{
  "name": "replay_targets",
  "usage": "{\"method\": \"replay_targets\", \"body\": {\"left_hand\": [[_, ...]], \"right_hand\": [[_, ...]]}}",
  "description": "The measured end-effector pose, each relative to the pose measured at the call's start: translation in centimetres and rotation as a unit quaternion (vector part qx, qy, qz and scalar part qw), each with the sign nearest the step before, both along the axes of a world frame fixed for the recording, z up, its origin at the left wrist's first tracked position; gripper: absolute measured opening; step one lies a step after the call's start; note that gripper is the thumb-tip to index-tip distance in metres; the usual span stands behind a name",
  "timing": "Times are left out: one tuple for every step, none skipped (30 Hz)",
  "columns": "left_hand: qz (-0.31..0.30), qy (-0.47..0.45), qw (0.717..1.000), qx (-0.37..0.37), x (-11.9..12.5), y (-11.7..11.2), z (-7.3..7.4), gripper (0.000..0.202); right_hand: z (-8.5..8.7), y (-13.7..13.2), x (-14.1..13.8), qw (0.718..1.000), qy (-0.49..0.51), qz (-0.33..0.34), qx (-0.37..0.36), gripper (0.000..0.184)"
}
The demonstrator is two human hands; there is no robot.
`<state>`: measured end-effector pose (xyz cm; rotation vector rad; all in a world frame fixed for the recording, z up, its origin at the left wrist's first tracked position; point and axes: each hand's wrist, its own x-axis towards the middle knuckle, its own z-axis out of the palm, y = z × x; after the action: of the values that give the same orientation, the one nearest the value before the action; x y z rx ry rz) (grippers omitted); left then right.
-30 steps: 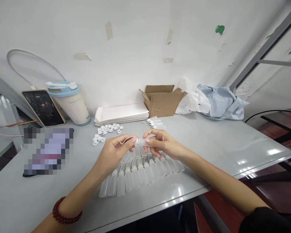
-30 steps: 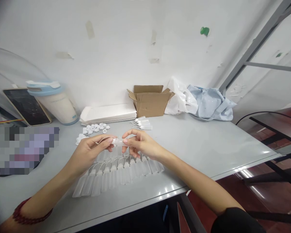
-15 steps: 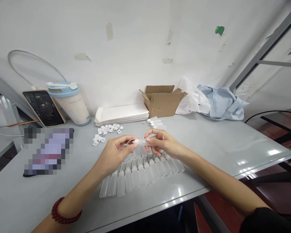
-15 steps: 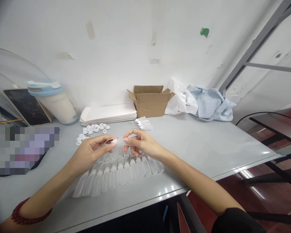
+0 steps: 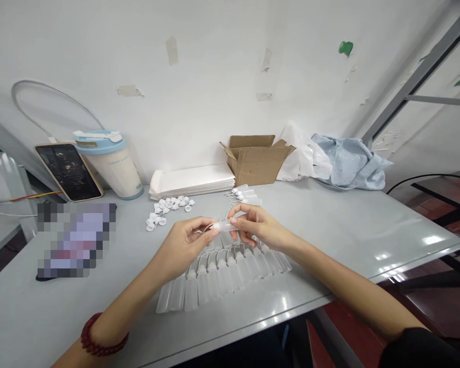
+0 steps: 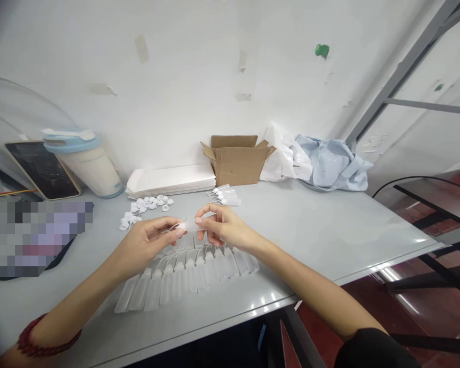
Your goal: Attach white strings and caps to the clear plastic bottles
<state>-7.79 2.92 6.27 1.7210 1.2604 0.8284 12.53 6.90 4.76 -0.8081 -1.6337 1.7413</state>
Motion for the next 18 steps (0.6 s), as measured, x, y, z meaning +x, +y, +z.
{"method": "replay_targets", "body": {"left_hand": [[0.000, 0.001, 1.000, 0.010, 0.02, -0.03, -0.02, 0.025], [0.000, 0.001, 1.000, 0.016, 0.04, -0.04, -0.06, 0.025], [0.000, 0.000, 1.000, 0.016, 0.05, -0.05, -0.12, 0.025], [0.002, 0.002, 1.000, 0.012, 0.06, -0.04, -0.20, 0.026], [0.004, 0.003, 1.000, 0.005, 0.07, -0.02, -0.28, 0.027], [0.007, 0.003, 1.000, -0.005, 0.08, 0.01, -0.36, 0.028], [0.009, 0.003, 1.000, -0.015, 0.10, 0.05, -0.45, 0.029], [0.009, 0.001, 1.000, -0.026, 0.11, 0.09, -0.54, 0.032], [0.006, -0.003, 0.999, -0.037, 0.11, 0.14, -0.63, 0.035], [0.001, -0.007, 0.999, -0.049, 0.11, 0.19, -0.70, 0.038], [-0.007, -0.010, 0.998, -0.060, 0.10, 0.22, -0.75, 0.040], [-0.013, -0.012, 0.998, -0.067, 0.08, 0.24, -0.77, 0.041], [-0.018, -0.012, 0.997, -0.068, 0.06, 0.24, -0.75, 0.041], [-0.022, -0.011, 0.998, -0.063, 0.05, 0.21, -0.71, 0.040], [-0.022, -0.008, 0.998, -0.052, 0.06, 0.16, -0.64, 0.037], [-0.020, -0.005, 0.999, -0.038, 0.09, 0.09, -0.56, 0.035], [-0.017, -0.001, 1.000, -0.023, 0.16, 0.01, -0.49, 0.033], [-0.012, 0.000, 1.000, -0.009, 0.25, -0.08, -0.43, 0.030]], "right_hand": [[-0.04, 0.03, 0.02, 1.000, -0.001, 0.000, 0.001, 0.023], [-0.06, 0.05, 0.03, 1.000, -0.003, 0.000, 0.003, 0.022], [-0.06, 0.05, 0.04, 1.000, -0.006, 0.000, 0.004, 0.022], [-0.04, 0.04, 0.03, 1.000, -0.008, -0.001, 0.006, 0.022], [-0.01, 0.01, 0.01, 1.000, -0.010, -0.001, 0.007, 0.022], [0.02, -0.03, -0.01, 1.000, -0.012, -0.001, 0.008, 0.023], [0.06, -0.07, -0.04, 1.000, -0.014, -0.002, 0.009, 0.023], [0.08, -0.11, -0.07, 1.000, -0.016, -0.002, 0.011, 0.023], [0.10, -0.15, -0.10, 1.000, -0.017, -0.001, 0.012, 0.023], [0.10, -0.19, -0.12, 1.000, -0.018, -0.001, 0.013, 0.024], [0.10, -0.22, -0.12, 1.000, -0.020, -0.001, 0.014, 0.024], [0.08, -0.24, -0.12, 1.000, -0.022, -0.002, 0.014, 0.025], [0.07, -0.25, -0.11, 1.000, -0.025, -0.002, 0.015, 0.025], [0.07, -0.26, -0.09, 0.999, -0.027, -0.003, 0.019, 0.025], [0.08, -0.25, -0.07, 0.999, -0.029, -0.005, 0.023, 0.025], [0.11, -0.24, -0.05, 0.999, -0.030, -0.005, 0.027, 0.025], [0.15, -0.23, -0.04, 0.999, -0.030, -0.006, 0.032, 0.025], [0.21, -0.21, -0.03, 0.999, -0.030, -0.007, 0.036, 0.025]]}}
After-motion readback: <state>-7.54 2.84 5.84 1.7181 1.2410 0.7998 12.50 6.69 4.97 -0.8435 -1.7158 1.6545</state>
